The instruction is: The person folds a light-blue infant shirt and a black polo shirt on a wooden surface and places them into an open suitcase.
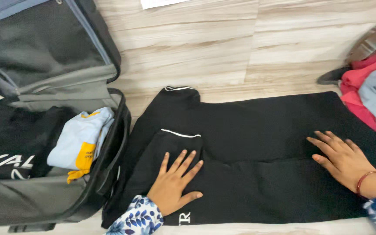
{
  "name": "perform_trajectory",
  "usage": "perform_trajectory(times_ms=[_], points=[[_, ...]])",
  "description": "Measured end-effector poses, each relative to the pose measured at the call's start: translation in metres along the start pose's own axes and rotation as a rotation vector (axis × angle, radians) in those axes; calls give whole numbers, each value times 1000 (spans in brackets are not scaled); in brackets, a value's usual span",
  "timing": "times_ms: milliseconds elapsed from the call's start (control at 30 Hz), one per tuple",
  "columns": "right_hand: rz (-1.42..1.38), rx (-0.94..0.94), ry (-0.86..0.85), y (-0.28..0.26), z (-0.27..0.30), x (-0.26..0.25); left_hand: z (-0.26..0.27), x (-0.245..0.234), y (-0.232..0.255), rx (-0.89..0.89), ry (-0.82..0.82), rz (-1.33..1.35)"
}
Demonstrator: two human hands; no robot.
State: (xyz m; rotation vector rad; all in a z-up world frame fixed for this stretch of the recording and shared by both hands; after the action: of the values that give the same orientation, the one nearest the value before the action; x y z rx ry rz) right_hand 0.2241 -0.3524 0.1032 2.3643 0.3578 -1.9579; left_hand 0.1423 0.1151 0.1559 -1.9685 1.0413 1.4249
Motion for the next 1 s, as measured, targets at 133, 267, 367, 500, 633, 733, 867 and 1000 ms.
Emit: perform_trajectory(times_ms=[133, 267, 367, 500, 633, 733, 867, 1000], points=[[470, 305, 56, 123, 42, 43, 17, 12, -16, -122, -73, 46], [494, 355, 90, 146, 71, 59, 28, 15, -17, -171, -70, 64], [393, 291, 148, 131, 74, 46, 28, 10, -16, -176, -16, 84], [532, 438, -27, 69, 56, 9, 27, -2, 3, -85, -14, 134], [110, -105, 11, -90, 29, -17, 16, 30, 44, 267, -153, 220], [7, -623, -53, -197, 37, -9, 21, 70, 69, 449, -159, 134], [-107, -665, -315, -221, 22, 7, 37, 99, 68, 489, -156, 283], [-180, -521, -260, -219, -10, 1, 39, 105, 67, 458, -139, 374]])
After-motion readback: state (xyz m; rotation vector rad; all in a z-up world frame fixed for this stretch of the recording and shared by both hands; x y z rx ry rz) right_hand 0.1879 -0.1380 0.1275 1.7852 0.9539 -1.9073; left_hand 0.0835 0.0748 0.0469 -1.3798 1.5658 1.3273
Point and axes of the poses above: each hand's wrist, its own z-axis away from the middle knuckle, its own x-axis out of the palm, y = z × x, the point moved 5 cm from there along -z, towards the middle knuckle, and after that the axes turned 9 degrees about x, right-handed, at the moved point
